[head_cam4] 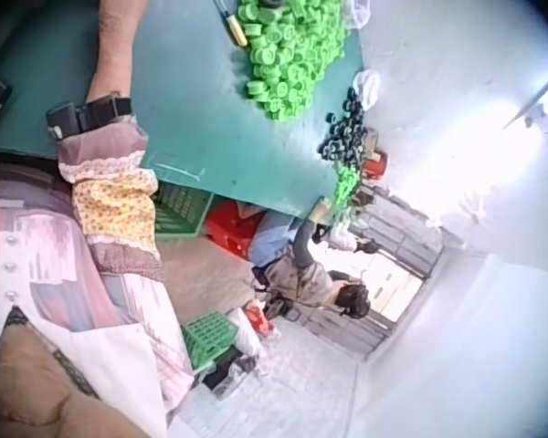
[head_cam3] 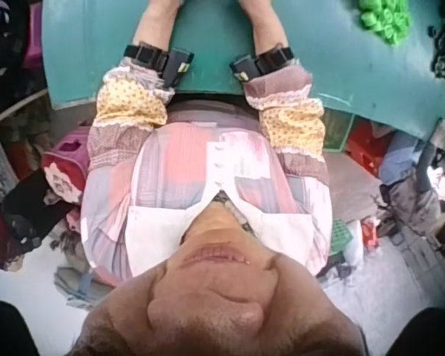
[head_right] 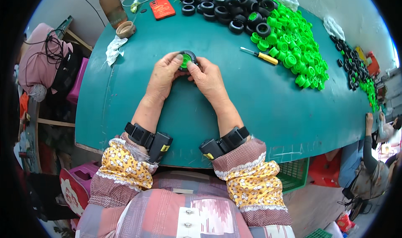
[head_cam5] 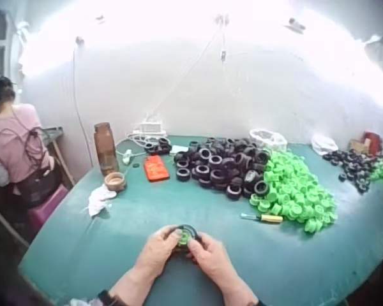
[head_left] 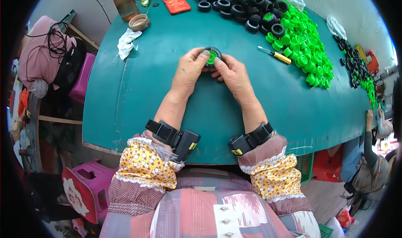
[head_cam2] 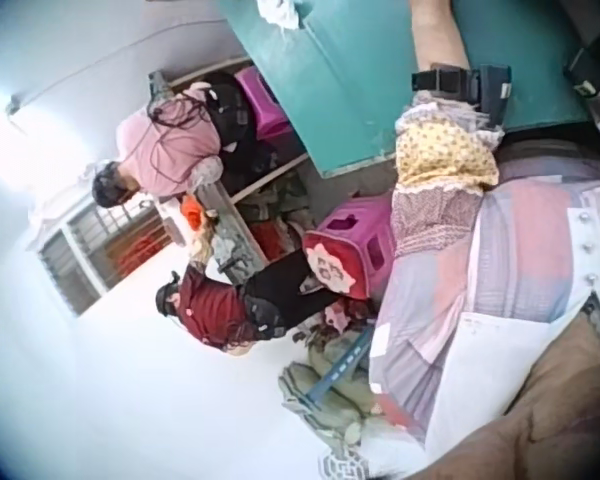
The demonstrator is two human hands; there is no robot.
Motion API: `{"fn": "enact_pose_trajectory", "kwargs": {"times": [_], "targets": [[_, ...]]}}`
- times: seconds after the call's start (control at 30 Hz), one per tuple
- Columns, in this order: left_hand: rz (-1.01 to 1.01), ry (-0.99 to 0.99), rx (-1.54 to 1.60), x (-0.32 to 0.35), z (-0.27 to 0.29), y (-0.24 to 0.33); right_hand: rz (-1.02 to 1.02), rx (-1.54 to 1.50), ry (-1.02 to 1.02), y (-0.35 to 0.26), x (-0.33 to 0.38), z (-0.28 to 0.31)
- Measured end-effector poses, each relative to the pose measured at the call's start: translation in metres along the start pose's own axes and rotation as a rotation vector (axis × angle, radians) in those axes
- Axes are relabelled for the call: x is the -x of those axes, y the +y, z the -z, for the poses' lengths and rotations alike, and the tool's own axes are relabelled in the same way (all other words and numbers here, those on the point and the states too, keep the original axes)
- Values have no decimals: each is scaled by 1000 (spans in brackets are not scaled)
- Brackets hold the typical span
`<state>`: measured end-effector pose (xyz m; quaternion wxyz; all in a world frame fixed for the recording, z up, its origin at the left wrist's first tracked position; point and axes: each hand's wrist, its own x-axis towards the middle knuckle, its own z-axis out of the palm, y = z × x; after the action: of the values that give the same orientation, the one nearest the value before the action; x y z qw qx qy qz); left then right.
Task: Manually assembling a rubber tire onto a plastic wheel hub for a toy.
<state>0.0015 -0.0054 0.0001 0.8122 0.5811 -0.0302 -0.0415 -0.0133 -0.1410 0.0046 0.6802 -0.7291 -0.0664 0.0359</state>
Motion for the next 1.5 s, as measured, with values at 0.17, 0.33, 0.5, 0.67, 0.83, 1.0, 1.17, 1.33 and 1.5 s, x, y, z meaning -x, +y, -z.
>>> {"fn": "enact_pose_trajectory", "kwargs": {"times": [0.17,0.33,0.5,0.67,0.83,1.0,1.17,1.33,1.5], "targets": [[79,-135,-1,5,-5,3,-88,-234,76,6,1,8],[93,-64,3,4,4,3,-115,-290,57,5,4,8],[139,-53,-107,8,1,10,-64,-231,79,4,6,5],[52,-142,-233,8,0,9,-12,-142,59,2,6,2],[28,-123,-248,5,1,8,16,-44,8,-1,6,1],[52,-97,-125,3,7,6,248,566,79,-10,17,-12],[142,-175,-170,1,4,8,376,591,178,1,10,-4],[118,-226,-10,9,2,3,297,548,156,-1,13,-13],[186,-315,154,11,-6,1,448,626,273,-1,18,-13]]}}
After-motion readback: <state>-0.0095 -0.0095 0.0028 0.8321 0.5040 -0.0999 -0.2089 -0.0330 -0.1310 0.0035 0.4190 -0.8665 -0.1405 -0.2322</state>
